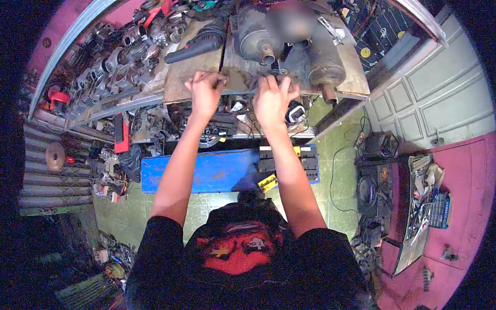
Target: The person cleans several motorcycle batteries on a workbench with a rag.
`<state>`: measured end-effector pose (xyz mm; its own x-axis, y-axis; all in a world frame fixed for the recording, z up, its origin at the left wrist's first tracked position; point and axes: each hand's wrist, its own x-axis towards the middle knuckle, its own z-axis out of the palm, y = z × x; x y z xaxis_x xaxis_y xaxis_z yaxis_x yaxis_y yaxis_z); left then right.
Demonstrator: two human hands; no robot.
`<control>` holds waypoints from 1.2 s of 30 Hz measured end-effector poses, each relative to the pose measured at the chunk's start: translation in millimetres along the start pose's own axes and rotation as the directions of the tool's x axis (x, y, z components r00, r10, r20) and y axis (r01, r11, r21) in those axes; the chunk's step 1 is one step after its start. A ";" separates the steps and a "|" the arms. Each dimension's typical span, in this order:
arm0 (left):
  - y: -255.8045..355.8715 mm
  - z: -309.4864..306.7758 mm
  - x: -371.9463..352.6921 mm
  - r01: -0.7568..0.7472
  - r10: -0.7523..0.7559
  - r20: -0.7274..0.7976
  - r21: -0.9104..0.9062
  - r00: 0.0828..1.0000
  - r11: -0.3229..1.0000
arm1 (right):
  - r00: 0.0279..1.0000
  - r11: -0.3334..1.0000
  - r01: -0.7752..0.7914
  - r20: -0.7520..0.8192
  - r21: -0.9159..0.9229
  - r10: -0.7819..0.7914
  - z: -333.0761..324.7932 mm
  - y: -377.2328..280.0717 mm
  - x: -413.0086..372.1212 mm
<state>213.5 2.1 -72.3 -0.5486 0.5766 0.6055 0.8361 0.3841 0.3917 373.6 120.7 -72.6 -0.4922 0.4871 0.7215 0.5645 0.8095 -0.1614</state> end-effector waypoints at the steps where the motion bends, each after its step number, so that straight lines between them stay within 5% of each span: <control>1: 4.3 0.2 -0.4 0.008 -0.008 0.003 0.006 1.000 1.000 | 1.000 1.000 0.013 0.003 0.016 -0.013 1.9 0.1 -1.1; 7: 26.4 1.4 6.0 -0.129 0.127 0.135 0.008 0.983 0.992 | 0.998 0.998 0.039 0.054 0.045 -0.041 7.0 -8.5 -2.0; 15: 41.1 9.2 11.3 -0.091 0.092 0.229 -0.016 0.969 0.996 | 0.976 0.998 -0.065 0.211 0.017 0.060 1.7 -16.5 -2.0; 18: 42.8 -2.9 -6.9 -0.039 0.031 0.153 0.052 0.988 0.998 | 0.999 0.988 -0.040 0.027 0.152 0.036 -13.5 -12.7 -23.6; 23: 49.0 -15.6 -49.2 0.020 -0.022 0.007 0.140 1.000 0.990 | 0.983 0.965 -0.163 0.116 0.204 0.142 -41.5 9.6 -86.5; 26: 54.3 -20.2 -94.4 0.001 -0.001 -0.093 0.000 0.996 1.000 | 0.946 0.948 -0.269 0.229 0.170 0.227 -46.9 37.5 -148.0; 31: 37.7 23.2 -235.2 0.021 -0.002 0.345 -0.051 0.939 0.998 | 0.821 0.936 -0.353 0.483 0.008 0.305 -59.3 75.3 -263.2; 34: 24.6 55.8 -320.9 0.084 -0.017 0.590 -0.086 0.807 0.993 | 0.741 0.937 -0.343 0.592 -0.070 0.316 -57.8 84.1 -330.4; 36: 19.9 72.6 -367.7 0.204 -0.108 0.816 -0.013 0.568 0.979 | 0.653 0.925 -0.364 0.678 -0.111 0.338 -51.2 82.5 -364.8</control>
<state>431.4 -150.0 -337.5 -0.4075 0.8744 -0.2634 0.7064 0.4846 0.5159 633.6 -7.0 -314.6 -0.5798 0.8138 -0.0399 0.7745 0.5352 -0.3372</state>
